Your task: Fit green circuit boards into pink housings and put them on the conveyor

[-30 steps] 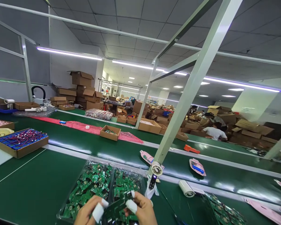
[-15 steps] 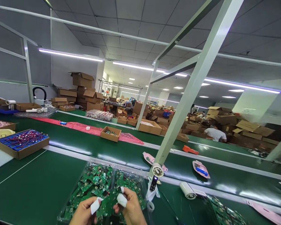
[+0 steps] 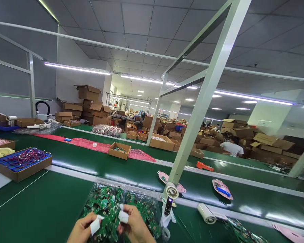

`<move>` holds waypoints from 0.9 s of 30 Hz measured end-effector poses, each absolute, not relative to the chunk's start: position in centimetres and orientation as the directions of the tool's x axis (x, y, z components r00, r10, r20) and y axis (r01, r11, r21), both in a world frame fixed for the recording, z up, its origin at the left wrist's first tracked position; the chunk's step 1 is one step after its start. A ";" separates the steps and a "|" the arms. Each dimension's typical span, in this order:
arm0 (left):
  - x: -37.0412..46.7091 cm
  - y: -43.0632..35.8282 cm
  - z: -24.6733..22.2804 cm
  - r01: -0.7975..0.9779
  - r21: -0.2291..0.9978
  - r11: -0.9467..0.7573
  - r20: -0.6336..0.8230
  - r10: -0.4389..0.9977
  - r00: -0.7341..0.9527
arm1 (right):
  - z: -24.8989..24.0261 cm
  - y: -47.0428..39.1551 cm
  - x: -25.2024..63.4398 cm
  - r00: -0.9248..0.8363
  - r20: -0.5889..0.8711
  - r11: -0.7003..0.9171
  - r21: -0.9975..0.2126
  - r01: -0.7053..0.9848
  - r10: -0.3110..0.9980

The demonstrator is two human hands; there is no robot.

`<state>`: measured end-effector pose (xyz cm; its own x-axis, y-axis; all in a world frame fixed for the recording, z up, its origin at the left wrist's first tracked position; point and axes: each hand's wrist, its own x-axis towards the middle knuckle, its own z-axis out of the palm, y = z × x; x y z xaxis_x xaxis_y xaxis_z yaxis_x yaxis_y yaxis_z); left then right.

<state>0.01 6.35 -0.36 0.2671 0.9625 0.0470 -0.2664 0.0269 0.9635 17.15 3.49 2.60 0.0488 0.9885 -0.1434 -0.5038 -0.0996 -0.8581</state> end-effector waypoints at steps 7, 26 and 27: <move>-1.1 9.3 1.0 0.008 0.979 -0.202 0.193 0.946 0.260 | 4.1 5.1 17.0 0.098 -0.129 -0.070 -0.883 -0.465 0.987; -2.5 8.5 -2.9 0.274 0.924 -0.266 0.243 0.963 0.116 | 4.3 3.7 26.8 -0.010 -0.011 0.003 -0.486 0.874 1.000; -2.4 8.1 -3.3 0.260 0.927 -0.271 0.245 0.961 0.128 | 4.0 3.4 27.0 -0.016 -0.029 0.002 -0.440 0.898 0.999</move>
